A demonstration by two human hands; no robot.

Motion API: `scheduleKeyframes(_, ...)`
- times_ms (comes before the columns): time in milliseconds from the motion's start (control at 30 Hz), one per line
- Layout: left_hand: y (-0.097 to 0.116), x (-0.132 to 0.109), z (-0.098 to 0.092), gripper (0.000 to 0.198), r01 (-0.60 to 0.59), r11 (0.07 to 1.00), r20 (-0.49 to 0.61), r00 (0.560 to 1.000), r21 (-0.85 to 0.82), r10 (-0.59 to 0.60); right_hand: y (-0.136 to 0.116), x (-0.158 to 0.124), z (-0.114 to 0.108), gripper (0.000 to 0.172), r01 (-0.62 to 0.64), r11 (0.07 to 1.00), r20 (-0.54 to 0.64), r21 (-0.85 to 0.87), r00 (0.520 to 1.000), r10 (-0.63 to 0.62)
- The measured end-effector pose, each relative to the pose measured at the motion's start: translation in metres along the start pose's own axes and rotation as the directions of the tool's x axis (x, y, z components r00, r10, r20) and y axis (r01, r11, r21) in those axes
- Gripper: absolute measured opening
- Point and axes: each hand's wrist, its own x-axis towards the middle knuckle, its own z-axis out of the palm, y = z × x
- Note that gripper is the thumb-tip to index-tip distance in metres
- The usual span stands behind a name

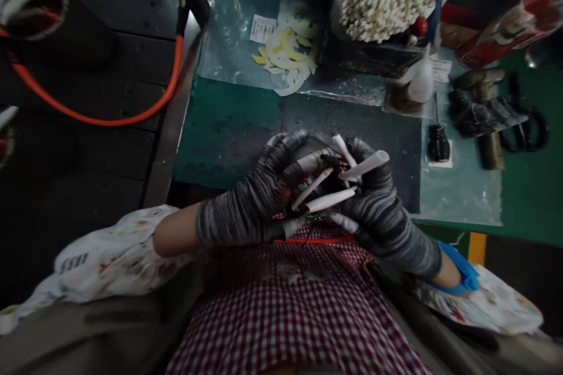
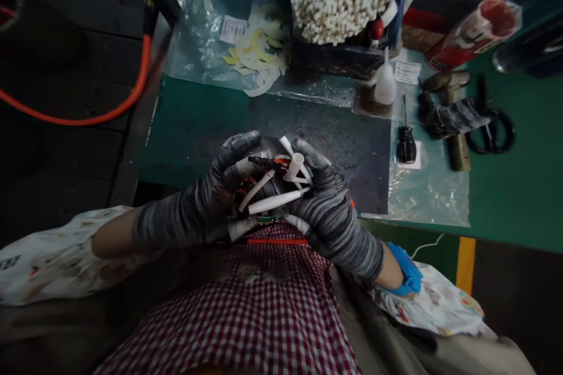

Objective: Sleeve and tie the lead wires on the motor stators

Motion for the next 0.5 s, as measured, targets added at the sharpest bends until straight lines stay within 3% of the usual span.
scheduleKeyframes(100,0.004,0.003,-0.004,0.082,-0.015,0.998,0.020,1.000,-0.069,0.016,-0.004,-0.004,0.003,0.062,-0.003,1.000,-0.015,-0.019,1.000,0.003)
scheduleKeyframes(300,0.006,0.008,-0.002,0.099,-0.034,0.999,-0.001,0.999,-0.018,0.034,-0.007,-0.020,0.014,0.049,-0.097,0.994,-0.133,-0.045,0.987,0.091)
scheduleKeyframes(500,0.003,0.007,-0.002,0.088,-0.053,0.998,-0.002,0.999,-0.021,0.053,-0.002,-0.025,0.013,0.046,-0.072,0.994,-0.098,-0.079,0.993,0.064)
